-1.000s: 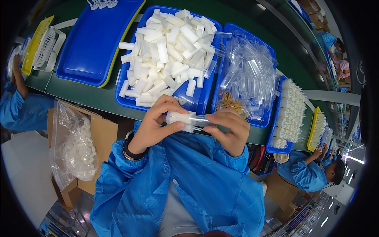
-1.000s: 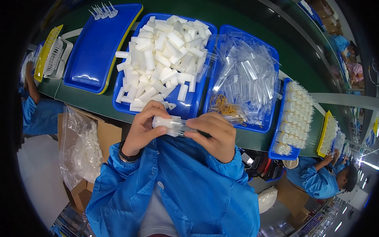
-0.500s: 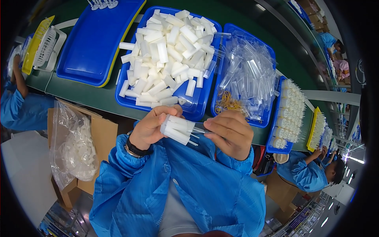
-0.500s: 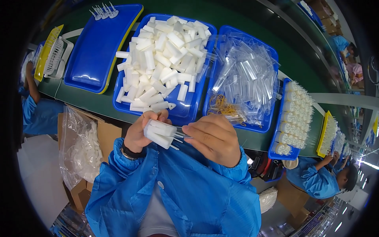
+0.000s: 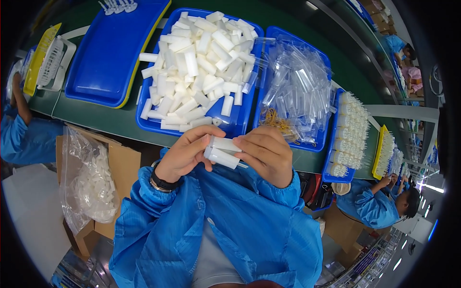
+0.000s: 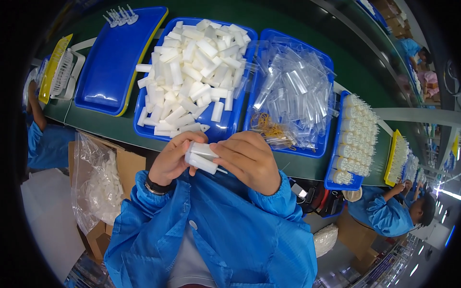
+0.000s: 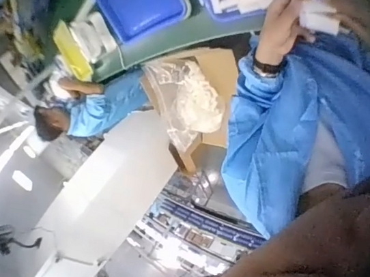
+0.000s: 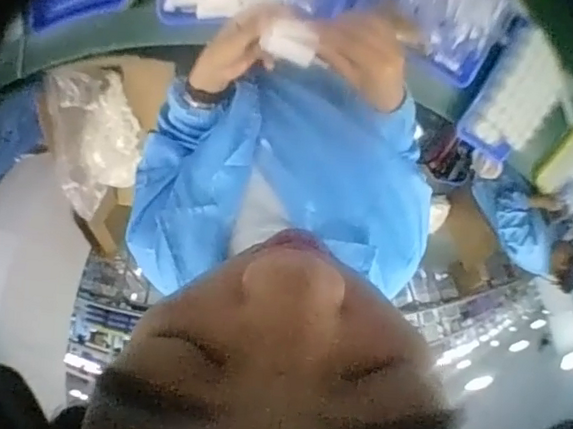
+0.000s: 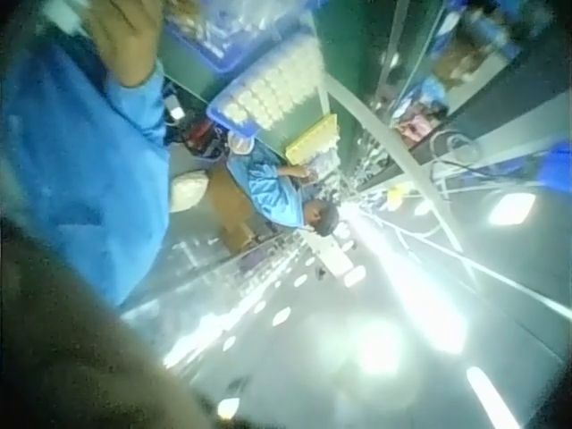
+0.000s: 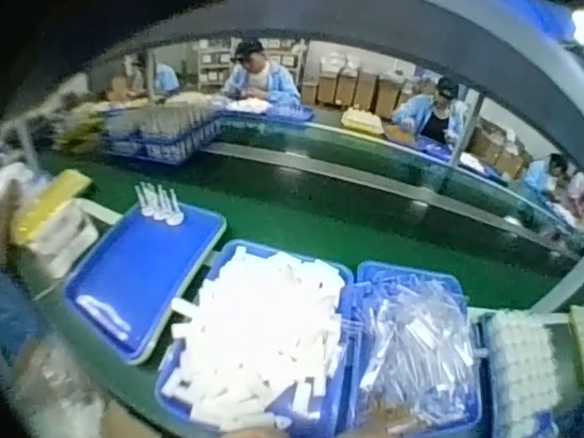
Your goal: The person assembles packaging components by attaching foam pieces onto a plastic base, sliding clear plastic sleeves over each foam piece, securing the bundle with a rubber band, and placing the finished unit onto a tray.
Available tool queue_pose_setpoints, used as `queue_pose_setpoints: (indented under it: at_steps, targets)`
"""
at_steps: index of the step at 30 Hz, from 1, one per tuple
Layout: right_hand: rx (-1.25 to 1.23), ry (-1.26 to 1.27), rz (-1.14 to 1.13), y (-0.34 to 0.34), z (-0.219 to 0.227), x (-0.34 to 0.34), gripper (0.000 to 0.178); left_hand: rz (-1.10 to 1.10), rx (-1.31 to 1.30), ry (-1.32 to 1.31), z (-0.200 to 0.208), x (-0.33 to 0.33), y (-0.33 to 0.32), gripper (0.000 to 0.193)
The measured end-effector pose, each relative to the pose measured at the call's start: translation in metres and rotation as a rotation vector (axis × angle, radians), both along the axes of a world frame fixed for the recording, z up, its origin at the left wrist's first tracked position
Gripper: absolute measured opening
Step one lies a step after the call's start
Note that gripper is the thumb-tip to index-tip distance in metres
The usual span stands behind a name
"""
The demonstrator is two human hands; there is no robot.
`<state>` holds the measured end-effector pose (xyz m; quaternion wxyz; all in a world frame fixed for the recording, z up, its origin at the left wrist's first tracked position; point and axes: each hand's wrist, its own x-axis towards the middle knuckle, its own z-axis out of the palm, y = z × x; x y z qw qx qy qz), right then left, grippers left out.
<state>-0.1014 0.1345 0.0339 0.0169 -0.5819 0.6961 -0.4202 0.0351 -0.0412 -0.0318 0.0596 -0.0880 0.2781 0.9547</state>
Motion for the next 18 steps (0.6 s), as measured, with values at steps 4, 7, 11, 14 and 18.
queue_pose_setpoints:
  at_steps: [4, 7, 11, 14, 18]
  targets:
    - [-0.024, -0.136, 0.071, 0.013, 0.0, -0.01, 0.031, -0.029, -0.03, 0.075, 0.009, 0.001, -0.003, 0.023]
    - [-0.037, -0.102, -0.169, 0.029, -0.002, -0.016, 0.024, 0.069, -0.078, 0.158, -0.001, 0.005, 0.0, 0.017]
    - [0.202, 0.058, -0.546, 0.048, -0.004, -0.028, 0.026, 0.125, -0.156, 0.165, 0.002, 0.001, -0.001, 0.024]
    - [0.314, 0.05, -0.573, 0.061, -0.005, -0.034, 0.031, 0.124, -0.176, 0.166, 0.008, -0.002, 0.0, 0.033]
    - [0.435, 0.033, -0.521, 0.071, -0.009, -0.037, 0.031, 0.122, -0.233, 0.154, 0.01, -0.004, 0.0, 0.038]
